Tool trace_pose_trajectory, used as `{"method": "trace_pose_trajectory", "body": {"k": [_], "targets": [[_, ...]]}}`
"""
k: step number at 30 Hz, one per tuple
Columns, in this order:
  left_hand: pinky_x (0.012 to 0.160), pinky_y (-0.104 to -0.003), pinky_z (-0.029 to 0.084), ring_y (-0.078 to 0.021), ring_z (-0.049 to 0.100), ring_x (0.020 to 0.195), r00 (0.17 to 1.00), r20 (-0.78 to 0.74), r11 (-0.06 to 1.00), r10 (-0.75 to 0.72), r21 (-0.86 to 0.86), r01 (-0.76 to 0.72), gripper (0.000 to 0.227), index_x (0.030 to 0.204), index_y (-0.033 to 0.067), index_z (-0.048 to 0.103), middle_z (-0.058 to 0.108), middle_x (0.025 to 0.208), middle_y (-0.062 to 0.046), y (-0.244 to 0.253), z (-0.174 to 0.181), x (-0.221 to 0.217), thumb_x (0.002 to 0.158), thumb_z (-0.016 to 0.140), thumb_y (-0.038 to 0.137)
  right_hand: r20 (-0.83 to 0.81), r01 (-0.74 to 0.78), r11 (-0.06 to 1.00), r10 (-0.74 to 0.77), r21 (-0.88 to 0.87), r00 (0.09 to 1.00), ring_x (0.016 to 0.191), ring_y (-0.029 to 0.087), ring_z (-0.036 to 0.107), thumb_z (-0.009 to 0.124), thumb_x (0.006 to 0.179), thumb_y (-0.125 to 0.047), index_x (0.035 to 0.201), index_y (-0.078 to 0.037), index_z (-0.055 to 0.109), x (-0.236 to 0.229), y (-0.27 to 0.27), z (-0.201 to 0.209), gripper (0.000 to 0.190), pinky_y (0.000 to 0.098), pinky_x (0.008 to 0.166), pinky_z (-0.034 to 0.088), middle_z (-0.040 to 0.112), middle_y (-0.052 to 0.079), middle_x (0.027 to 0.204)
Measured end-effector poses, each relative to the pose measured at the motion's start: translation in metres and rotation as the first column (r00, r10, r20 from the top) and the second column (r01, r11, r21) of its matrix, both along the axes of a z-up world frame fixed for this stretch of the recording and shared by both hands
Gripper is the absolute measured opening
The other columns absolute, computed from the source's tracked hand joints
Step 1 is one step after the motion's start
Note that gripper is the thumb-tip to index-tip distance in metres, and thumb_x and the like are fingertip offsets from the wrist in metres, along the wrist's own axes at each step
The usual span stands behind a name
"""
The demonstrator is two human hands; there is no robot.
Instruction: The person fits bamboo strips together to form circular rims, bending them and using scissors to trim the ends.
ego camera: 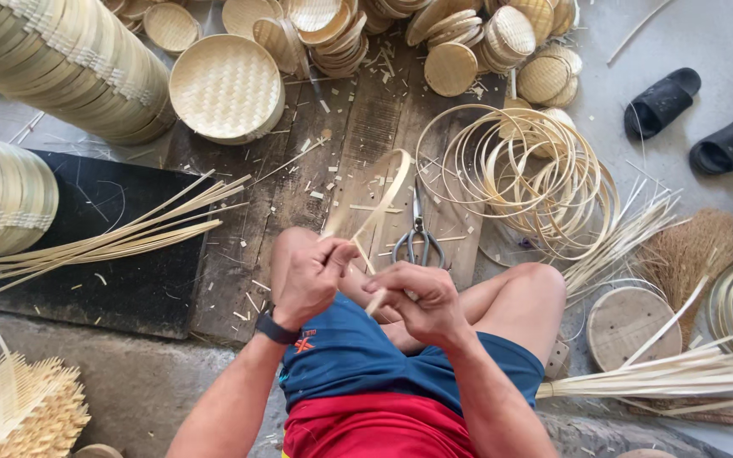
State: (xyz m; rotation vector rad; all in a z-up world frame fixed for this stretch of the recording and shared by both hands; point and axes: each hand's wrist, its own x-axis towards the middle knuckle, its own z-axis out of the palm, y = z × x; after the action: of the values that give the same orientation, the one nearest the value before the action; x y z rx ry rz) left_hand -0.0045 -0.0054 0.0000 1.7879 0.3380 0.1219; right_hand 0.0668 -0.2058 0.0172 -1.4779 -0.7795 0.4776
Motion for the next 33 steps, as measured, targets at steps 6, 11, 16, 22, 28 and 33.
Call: {"method": "trace_pose_trajectory", "body": {"k": [6,11,16,22,28,33], "targets": [[0.059,-0.021,0.04,-0.0039,0.049,0.066,0.914,0.074,0.792,-0.398,-0.476,0.383,0.021,0.103,-0.0005,0.074,0.058,0.073,0.002,-0.017,0.003,-0.023,0.109,0.061,0.015,-0.817,0.005,0.967,0.212,0.254,0.536,0.055,0.005,0.043,0.066,0.104,-0.011,0.09,0.005,0.065,0.037,0.024,-0.088,0.022,0.0208,0.046,0.031,0.051,-0.002,0.069],[0.059,-0.023,0.046,-0.0061,0.055,0.069,0.948,0.114,0.837,-0.297,-0.446,0.316,0.017,0.113,-0.0016,0.075,0.068,0.081,-0.001,-0.031,0.012,-0.019,0.102,0.065,0.006,-0.64,-0.176,0.838,0.515,0.517,0.571,0.064,0.011,0.052,0.065,0.1,-0.019,0.093,0.002,0.065,0.051,0.044,-0.057,0.022,0.0261,0.059,0.041,0.06,0.005,0.074],[0.064,-0.025,0.052,-0.0073,0.063,0.075,0.971,0.225,0.995,-0.086,-0.03,0.095,0.026,0.122,-0.0017,0.073,0.07,0.084,-0.003,-0.005,0.015,-0.014,0.098,0.065,0.002,-0.029,0.069,0.964,-0.079,-0.256,0.996,0.072,0.007,0.064,0.067,0.095,-0.005,0.105,-0.002,0.075,0.028,0.032,0.018,0.013,0.0233,0.064,0.05,0.069,0.001,0.078],[0.073,-0.025,0.055,-0.0116,0.071,0.084,0.918,0.334,0.936,-0.212,0.34,0.092,0.03,0.124,0.002,0.07,0.075,0.095,-0.006,0.002,-0.006,-0.011,0.095,0.068,-0.002,0.314,0.14,0.99,-0.126,-0.021,0.941,0.068,0.011,0.062,0.078,0.083,-0.002,0.096,-0.004,0.075,0.003,0.022,-0.011,0.013,0.0271,0.059,0.048,0.067,0.007,0.079],[0.06,-0.021,0.05,-0.0061,0.061,0.069,0.961,0.009,0.898,0.276,-0.359,-0.254,0.037,0.129,0.0033,0.071,0.073,0.083,-0.001,0.008,-0.012,-0.029,0.092,0.073,0.003,-0.749,0.112,0.933,0.198,0.341,0.632,0.074,0.015,0.067,0.074,0.095,-0.013,0.103,-0.001,0.076,-0.013,0.059,-0.098,0.014,0.0305,0.067,0.054,0.072,0.007,0.087],[0.071,-0.03,0.055,-0.0166,0.067,0.088,0.872,0.366,0.801,0.326,0.383,-0.46,0.027,0.114,0.007,0.077,0.066,0.102,-0.008,0.012,0.007,-0.038,0.087,0.08,0.013,-0.917,0.257,0.902,0.27,0.348,0.295,0.1,0.015,0.071,0.066,0.099,-0.018,0.117,-0.001,0.065,-0.048,0.119,-0.13,0.025,0.031,0.093,0.057,0.072,0.007,0.109]]}}
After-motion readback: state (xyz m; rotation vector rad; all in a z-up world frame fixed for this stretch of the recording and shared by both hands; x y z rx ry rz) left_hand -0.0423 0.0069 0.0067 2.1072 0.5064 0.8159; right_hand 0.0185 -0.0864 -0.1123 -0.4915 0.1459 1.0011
